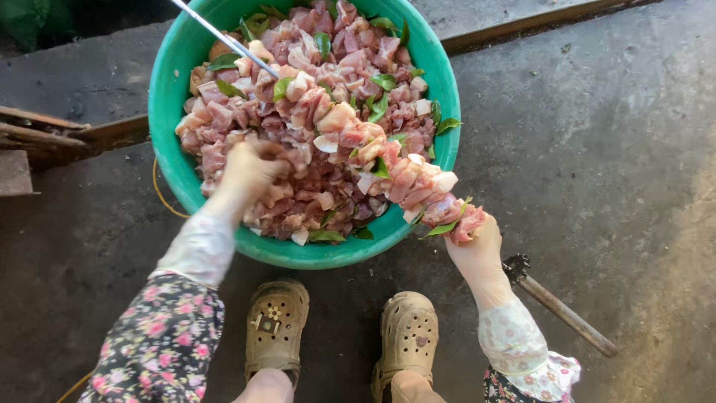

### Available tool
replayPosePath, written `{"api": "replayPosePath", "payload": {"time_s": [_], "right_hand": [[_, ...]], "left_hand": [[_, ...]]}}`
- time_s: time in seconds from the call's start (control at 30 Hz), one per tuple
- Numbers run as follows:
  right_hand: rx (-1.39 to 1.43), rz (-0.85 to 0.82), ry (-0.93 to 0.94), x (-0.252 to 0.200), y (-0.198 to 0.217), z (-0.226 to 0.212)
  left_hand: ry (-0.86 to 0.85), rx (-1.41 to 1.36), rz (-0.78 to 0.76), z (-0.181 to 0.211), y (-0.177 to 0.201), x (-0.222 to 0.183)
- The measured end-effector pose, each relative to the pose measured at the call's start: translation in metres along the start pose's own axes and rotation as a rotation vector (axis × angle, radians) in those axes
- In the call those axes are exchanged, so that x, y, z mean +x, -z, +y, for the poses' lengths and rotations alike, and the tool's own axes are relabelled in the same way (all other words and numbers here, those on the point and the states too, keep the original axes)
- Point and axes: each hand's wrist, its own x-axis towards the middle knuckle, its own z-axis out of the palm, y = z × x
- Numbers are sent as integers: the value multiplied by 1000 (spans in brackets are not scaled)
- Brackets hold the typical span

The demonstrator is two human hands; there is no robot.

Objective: The person threads pieces of raw meat and green leaves onto a metal skewer from a green bowl. The hands wear disposable gloves and repeatedly pick up meat and leaves to slide them onto the skewer held in the other hand.

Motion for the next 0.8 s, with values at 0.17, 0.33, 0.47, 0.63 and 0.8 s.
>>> {"api": "replayPosePath", "payload": {"time_s": [0.17,0.33,0.47,0.63,0.8], "right_hand": [[-15,0,-11,-3,0,-2],[-6,7,-24,-3,0,-5],[-75,-12,-22,-3,-1,-3],[-79,-11,7,-3,-4,6],[-12,-9,-19,-5,-1,0]], "left_hand": [[30,-383,-23,28,59,-3],[96,-588,150,63,74,34],[31,-846,162,76,70,66],[-191,-840,250,80,63,70],[-371,-662,280,95,56,58]]}}
